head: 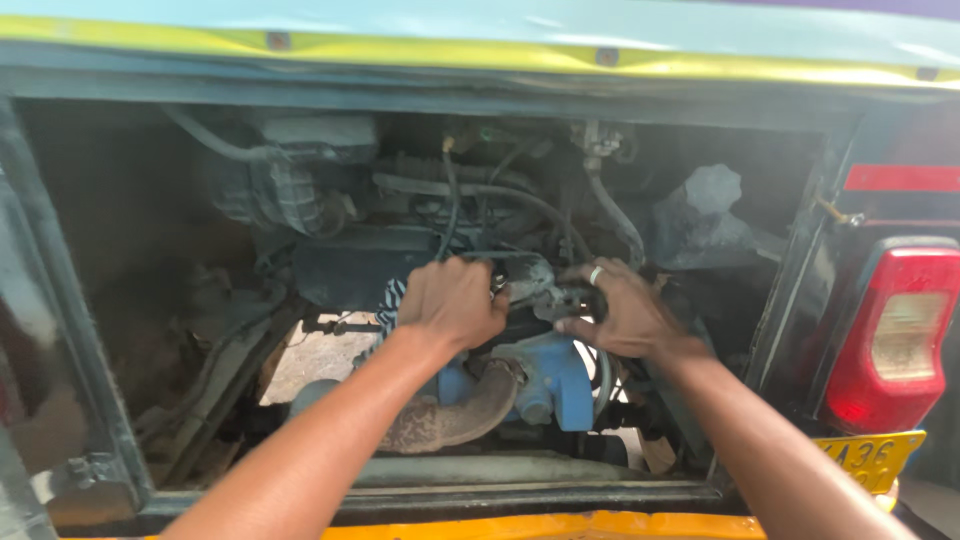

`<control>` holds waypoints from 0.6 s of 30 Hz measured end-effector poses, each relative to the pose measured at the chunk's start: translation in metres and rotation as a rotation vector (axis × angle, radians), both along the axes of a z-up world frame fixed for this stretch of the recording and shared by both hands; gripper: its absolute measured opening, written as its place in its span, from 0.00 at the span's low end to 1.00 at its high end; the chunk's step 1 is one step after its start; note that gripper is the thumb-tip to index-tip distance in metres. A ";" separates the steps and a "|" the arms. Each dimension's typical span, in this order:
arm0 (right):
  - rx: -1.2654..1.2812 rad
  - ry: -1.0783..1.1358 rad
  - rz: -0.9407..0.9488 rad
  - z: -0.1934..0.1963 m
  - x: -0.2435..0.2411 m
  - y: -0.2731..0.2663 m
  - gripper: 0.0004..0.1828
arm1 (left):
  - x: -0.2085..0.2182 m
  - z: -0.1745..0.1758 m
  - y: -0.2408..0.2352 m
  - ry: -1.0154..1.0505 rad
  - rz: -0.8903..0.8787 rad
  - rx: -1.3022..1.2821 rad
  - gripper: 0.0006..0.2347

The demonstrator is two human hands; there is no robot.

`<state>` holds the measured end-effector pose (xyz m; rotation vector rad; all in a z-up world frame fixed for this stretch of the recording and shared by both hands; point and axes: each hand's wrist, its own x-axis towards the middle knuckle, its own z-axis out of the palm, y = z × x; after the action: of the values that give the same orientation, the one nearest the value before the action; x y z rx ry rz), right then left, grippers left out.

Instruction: The person works inside the open engine compartment of a yellow auto-rickshaw, using a wrench to tighten or loosen bolts on the engine block. They use a striped cloth to wipe parts and handle hoses and wires while adjusting components.

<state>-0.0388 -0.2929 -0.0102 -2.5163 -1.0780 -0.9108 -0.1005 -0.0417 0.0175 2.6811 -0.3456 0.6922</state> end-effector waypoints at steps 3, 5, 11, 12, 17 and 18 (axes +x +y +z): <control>-0.056 0.076 -0.171 0.000 0.007 -0.003 0.34 | 0.002 0.003 -0.006 0.047 -0.027 0.036 0.21; -0.096 0.105 -0.240 0.003 0.011 -0.002 0.33 | 0.002 0.005 -0.010 0.044 -0.037 0.044 0.23; -0.255 0.199 -0.464 0.014 0.010 0.008 0.34 | 0.009 0.002 -0.030 0.031 -0.084 -0.030 0.23; -0.288 0.250 -0.534 0.012 0.006 0.005 0.34 | 0.010 -0.003 -0.036 -0.047 -0.120 -0.023 0.24; -0.269 0.355 -0.490 0.019 0.015 0.005 0.36 | 0.026 -0.010 -0.041 -0.118 -0.156 -0.023 0.25; -0.302 0.444 -0.512 0.024 0.022 0.003 0.36 | 0.028 -0.012 -0.042 -0.108 -0.147 -0.009 0.24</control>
<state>-0.0171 -0.2899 0.0137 -3.1094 -0.4646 -0.2563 -0.0730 -0.0834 0.0057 2.5838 -0.5602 0.7926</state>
